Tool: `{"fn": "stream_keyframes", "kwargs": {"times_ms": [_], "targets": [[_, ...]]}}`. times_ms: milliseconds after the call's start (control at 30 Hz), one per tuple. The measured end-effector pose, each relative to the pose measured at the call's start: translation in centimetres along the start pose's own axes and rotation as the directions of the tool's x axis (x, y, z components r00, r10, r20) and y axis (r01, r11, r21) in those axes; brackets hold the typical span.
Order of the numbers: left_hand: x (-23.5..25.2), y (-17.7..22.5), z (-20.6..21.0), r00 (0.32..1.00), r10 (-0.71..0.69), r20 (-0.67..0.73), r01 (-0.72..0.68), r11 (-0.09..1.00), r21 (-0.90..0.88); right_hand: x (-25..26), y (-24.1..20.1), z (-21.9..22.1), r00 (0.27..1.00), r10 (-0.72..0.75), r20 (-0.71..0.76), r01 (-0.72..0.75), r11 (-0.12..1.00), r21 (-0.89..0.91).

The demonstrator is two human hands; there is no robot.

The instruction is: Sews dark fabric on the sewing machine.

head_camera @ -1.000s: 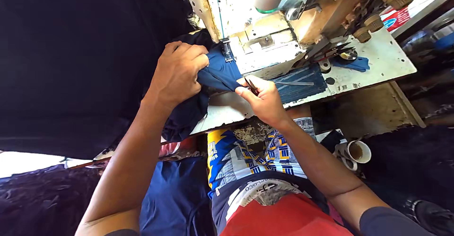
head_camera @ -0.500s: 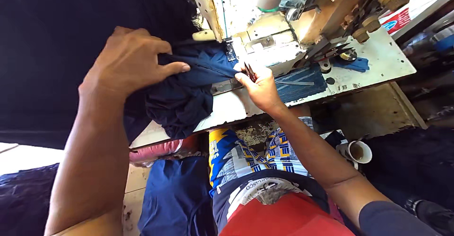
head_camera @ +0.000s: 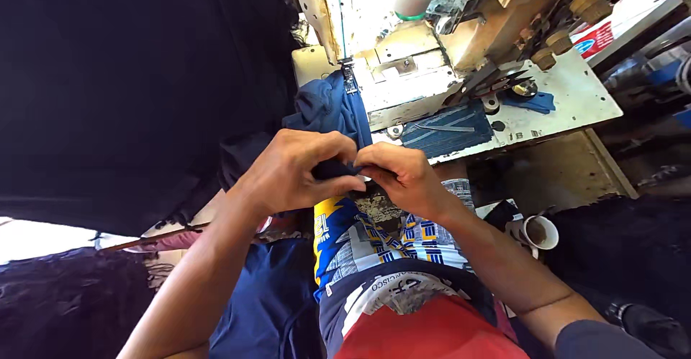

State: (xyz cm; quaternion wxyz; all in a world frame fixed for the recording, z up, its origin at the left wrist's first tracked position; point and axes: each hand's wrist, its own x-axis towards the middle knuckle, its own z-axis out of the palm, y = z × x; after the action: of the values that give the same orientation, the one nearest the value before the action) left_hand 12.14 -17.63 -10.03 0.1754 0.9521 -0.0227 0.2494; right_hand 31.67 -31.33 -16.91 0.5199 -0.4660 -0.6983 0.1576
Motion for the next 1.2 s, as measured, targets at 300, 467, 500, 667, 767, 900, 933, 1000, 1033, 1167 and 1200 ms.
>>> {"fn": "stream_keyframes", "kwargs": {"times_ms": [300, 467, 500, 667, 767, 900, 933, 1000, 1033, 1167, 1200], "targets": [[-0.8, -1.8, 1.9, 0.968, -0.207, 0.141, 0.095, 0.827, 0.555, -2.6, 0.4, 0.6, 0.983, 0.146, -0.112, -0.145, 0.989, 0.021], [-0.5, -1.7, 1.3, 0.962, -0.237, 0.133, 0.122, 0.813, 0.569, -2.1, 0.6, 0.6, 0.968, 0.217, -0.128, -0.209, 0.975, 0.076], [-0.4, -2.0, 1.2, 0.964, -0.236, 0.126, 0.124, 0.811, 0.571, -1.9, 0.7, 0.6, 0.965, 0.225, -0.132, -0.216, 0.973, 0.076], [0.5, -3.3, 0.5, 0.964, -0.242, 0.105, 0.14, 0.807, 0.573, -0.1, 1.8, 0.8, 0.957, 0.238, -0.168, -0.227, 0.97, 0.083], [0.9, -4.7, -0.2, 0.974, -0.203, 0.1, 0.114, 0.822, 0.558, 1.1, 2.5, 0.9, 0.948, 0.256, -0.189, -0.238, 0.965, 0.113], [1.3, -5.5, -1.5, 0.982, -0.171, 0.079, 0.103, 0.838, 0.536, 2.9, 3.8, 1.4, 0.93, 0.273, -0.246, -0.232, 0.955, 0.182], [1.4, -5.4, -2.2, 0.979, -0.182, 0.087, 0.113, 0.852, 0.511, 3.4, 4.2, 1.4, 0.928, 0.269, -0.259, -0.219, 0.954, 0.205], [1.3, -4.8, -4.1, 0.967, -0.226, 0.118, 0.148, 0.876, 0.459, 4.2, 4.8, 1.4, 0.925, 0.26, -0.278, -0.199, 0.953, 0.229], [1.2, -4.6, -5.2, 0.96, -0.251, 0.125, 0.171, 0.877, 0.449, 4.5, 5.0, 1.4, 0.925, 0.25, -0.286, -0.189, 0.956, 0.226], [0.1, -3.8, -8.5, 0.966, -0.248, 0.067, 0.214, 0.923, 0.321, 5.0, 5.6, 1.3, 0.934, 0.217, -0.282, -0.158, 0.963, 0.217], [0.1, -3.2, -8.6, 0.976, -0.214, 0.036, 0.199, 0.95, 0.241, 5.1, 5.7, 1.2, 0.939, 0.214, -0.27, -0.158, 0.964, 0.216]]}}
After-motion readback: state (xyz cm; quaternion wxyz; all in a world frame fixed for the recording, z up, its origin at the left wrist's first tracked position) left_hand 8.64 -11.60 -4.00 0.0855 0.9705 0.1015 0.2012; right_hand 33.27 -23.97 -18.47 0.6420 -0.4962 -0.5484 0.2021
